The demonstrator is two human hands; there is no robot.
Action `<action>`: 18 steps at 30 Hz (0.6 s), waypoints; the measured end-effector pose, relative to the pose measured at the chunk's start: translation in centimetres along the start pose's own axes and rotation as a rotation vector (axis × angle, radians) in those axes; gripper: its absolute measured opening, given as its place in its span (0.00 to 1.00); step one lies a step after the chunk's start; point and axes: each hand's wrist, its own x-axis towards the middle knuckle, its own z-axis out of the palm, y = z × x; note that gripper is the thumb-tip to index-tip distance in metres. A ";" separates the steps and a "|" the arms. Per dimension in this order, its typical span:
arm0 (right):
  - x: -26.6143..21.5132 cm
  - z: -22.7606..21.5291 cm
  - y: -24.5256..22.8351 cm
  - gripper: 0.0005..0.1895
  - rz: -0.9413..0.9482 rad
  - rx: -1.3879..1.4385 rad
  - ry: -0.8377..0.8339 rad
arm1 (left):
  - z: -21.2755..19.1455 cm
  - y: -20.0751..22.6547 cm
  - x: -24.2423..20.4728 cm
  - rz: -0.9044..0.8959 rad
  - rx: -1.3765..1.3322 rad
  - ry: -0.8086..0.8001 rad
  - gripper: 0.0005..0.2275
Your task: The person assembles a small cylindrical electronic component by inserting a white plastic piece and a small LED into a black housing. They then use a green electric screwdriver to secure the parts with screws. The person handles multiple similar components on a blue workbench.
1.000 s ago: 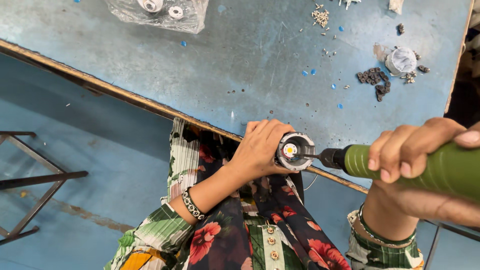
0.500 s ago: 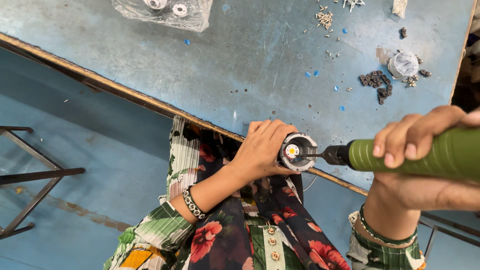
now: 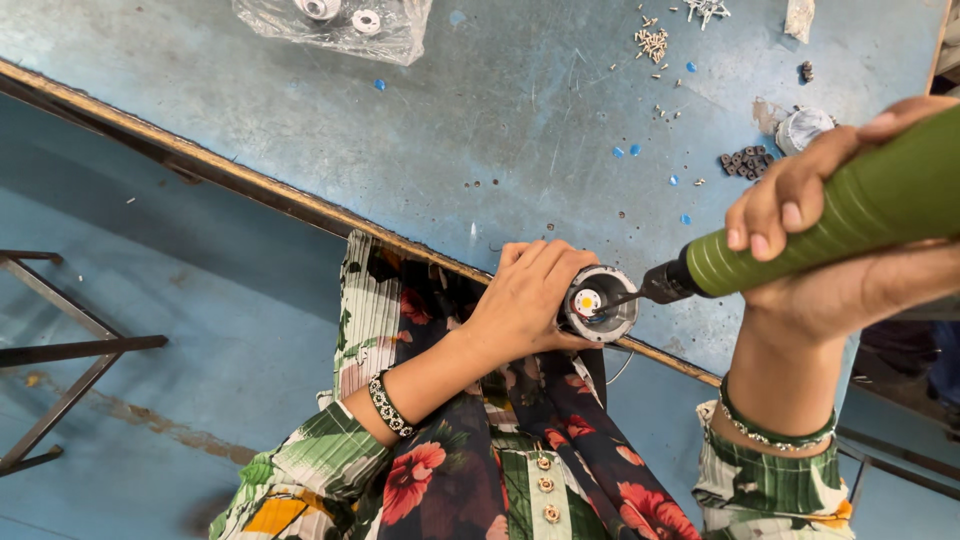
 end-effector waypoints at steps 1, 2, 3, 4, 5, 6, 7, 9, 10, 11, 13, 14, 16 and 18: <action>0.1 0.0 0.0 0.40 0.019 0.040 -0.011 | 0.0 0.0 0.0 -0.002 0.000 -0.002 0.38; 0.3 0.0 0.0 0.40 0.030 0.046 -0.018 | 0.0 0.0 0.1 -0.005 -0.001 -0.005 0.38; 0.4 0.0 0.0 0.40 0.041 0.053 -0.024 | 0.0 0.0 0.1 -0.009 -0.001 -0.012 0.38; 0.5 0.0 -0.1 0.41 0.044 0.026 -0.026 | -0.1 0.0 0.1 -0.013 -0.002 -0.019 0.38; 0.5 0.0 -0.1 0.41 0.043 0.005 -0.025 | -0.1 0.0 0.1 -0.018 -0.003 -0.026 0.38; 0.6 0.1 -0.1 0.41 0.042 -0.016 -0.023 | -0.1 0.0 0.1 -0.013 -0.005 -0.022 0.38; 0.6 0.1 -0.1 0.41 0.036 -0.032 -0.019 | -0.1 0.0 0.1 -0.008 -0.007 -0.019 0.38; 0.5 0.2 0.1 0.41 0.029 -0.037 -0.017 | -0.2 0.0 0.1 -0.007 -0.004 -0.024 0.38; 0.3 0.1 0.2 0.40 0.028 -0.025 -0.020 | -0.2 0.0 0.1 -0.011 0.002 -0.033 0.37; 0.1 0.0 0.1 0.40 0.023 -0.016 -0.022 | -0.1 0.0 0.1 -0.015 0.008 -0.042 0.37; -0.2 -0.7 -0.2 0.40 0.009 -0.002 -0.029 | 0.0 0.0 0.2 -0.008 0.018 -0.028 0.37; -0.3 -1.2 -0.5 0.40 0.007 0.010 -0.033 | 0.0 0.0 0.2 -0.005 0.023 -0.021 0.37; -0.6 -2.3 -1.2 0.39 0.013 0.042 -0.040 | 0.0 -0.1 0.1 -0.008 0.009 -0.025 0.37; -1.4 -2.9 -1.5 0.40 0.018 0.062 -0.039 | 0.1 -0.1 0.2 -0.003 0.001 -0.022 0.37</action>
